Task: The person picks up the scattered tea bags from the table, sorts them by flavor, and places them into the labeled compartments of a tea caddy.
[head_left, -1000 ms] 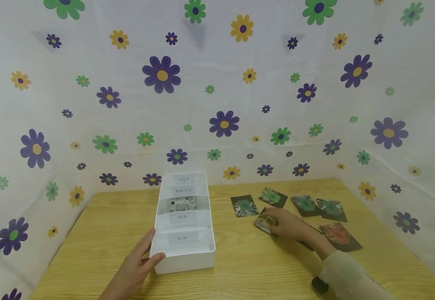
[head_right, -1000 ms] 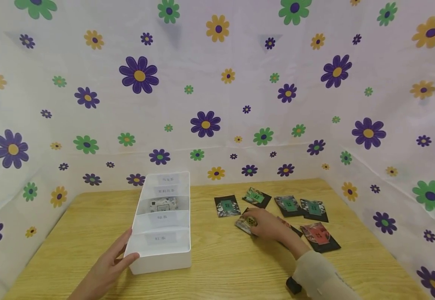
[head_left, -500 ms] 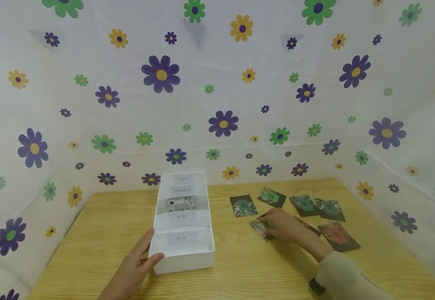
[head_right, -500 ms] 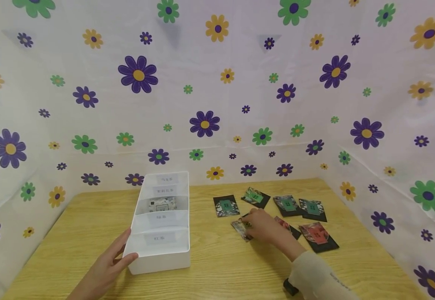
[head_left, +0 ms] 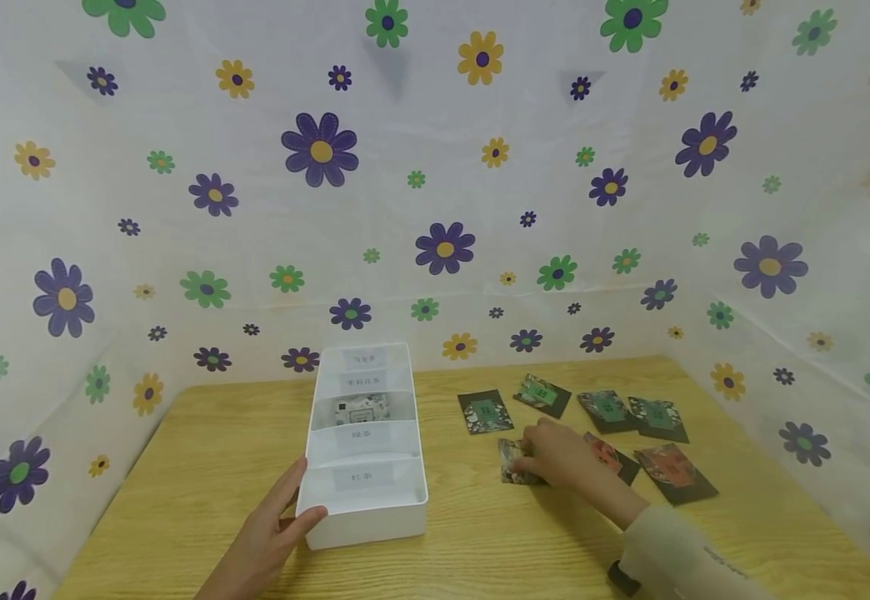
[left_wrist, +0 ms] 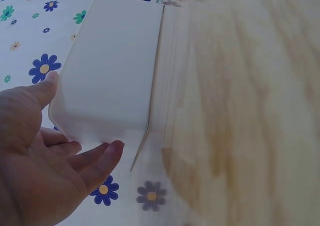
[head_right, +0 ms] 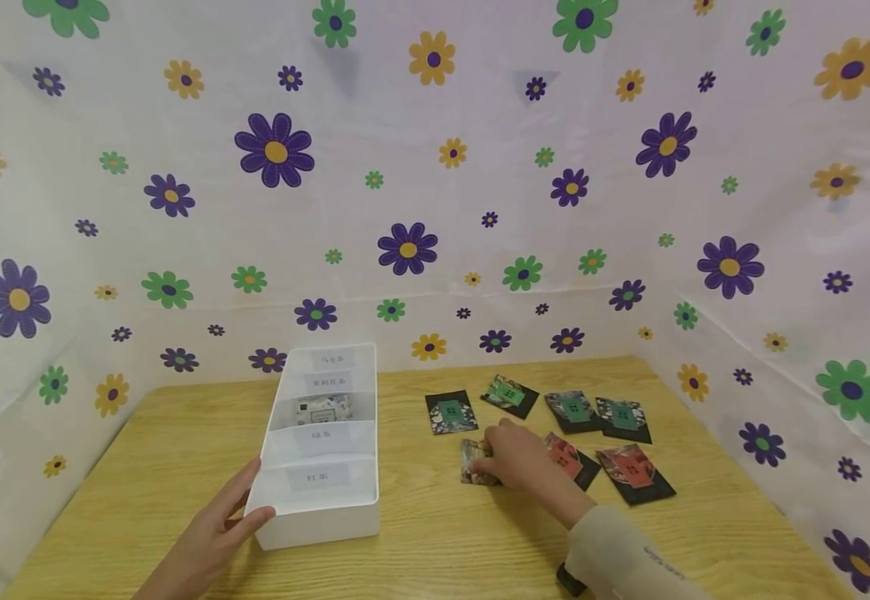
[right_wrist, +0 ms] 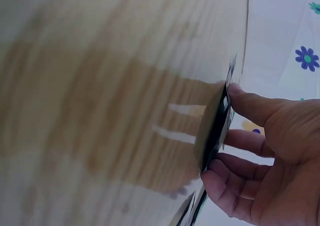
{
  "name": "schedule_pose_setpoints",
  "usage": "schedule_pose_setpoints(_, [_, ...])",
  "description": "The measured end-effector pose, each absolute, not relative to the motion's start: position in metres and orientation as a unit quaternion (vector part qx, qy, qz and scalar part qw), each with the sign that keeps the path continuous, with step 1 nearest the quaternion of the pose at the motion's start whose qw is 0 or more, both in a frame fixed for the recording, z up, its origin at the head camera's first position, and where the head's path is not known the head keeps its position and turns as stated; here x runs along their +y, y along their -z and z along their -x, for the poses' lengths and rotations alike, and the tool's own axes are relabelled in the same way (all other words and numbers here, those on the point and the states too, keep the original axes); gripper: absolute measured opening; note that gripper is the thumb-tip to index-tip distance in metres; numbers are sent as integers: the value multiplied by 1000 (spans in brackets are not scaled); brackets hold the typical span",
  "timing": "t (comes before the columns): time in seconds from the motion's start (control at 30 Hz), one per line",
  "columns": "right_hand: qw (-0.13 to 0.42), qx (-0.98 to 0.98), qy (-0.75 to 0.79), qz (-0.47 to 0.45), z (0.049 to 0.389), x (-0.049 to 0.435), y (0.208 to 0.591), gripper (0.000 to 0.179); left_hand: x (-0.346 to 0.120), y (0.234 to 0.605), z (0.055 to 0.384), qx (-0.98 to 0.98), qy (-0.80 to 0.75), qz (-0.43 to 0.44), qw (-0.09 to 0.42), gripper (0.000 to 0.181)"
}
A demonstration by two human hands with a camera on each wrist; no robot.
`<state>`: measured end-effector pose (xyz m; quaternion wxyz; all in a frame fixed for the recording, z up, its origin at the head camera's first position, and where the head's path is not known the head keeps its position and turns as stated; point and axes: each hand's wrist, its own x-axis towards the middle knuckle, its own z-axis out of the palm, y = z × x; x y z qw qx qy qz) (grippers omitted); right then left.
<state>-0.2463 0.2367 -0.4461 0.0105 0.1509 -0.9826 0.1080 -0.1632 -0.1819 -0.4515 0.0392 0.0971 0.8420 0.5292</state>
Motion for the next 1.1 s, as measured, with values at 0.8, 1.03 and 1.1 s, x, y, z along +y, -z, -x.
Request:
schedule_pose_setpoints(0.8, [-29, -953, -207, -221, 262, 247, 426, 29, -182, 451, 163, 843, -528, -90, 38, 79])
schedule_pose_setpoints(1.03, [-122, -940, -208, -242, 265, 247, 426, 48, -182, 451, 163, 840, -533, -95, 37, 79])
schedule_pose_setpoints(1.1, [-131, -938, -212, -240, 265, 247, 428, 51, -182, 451, 162, 840, -532, -96, 38, 79])
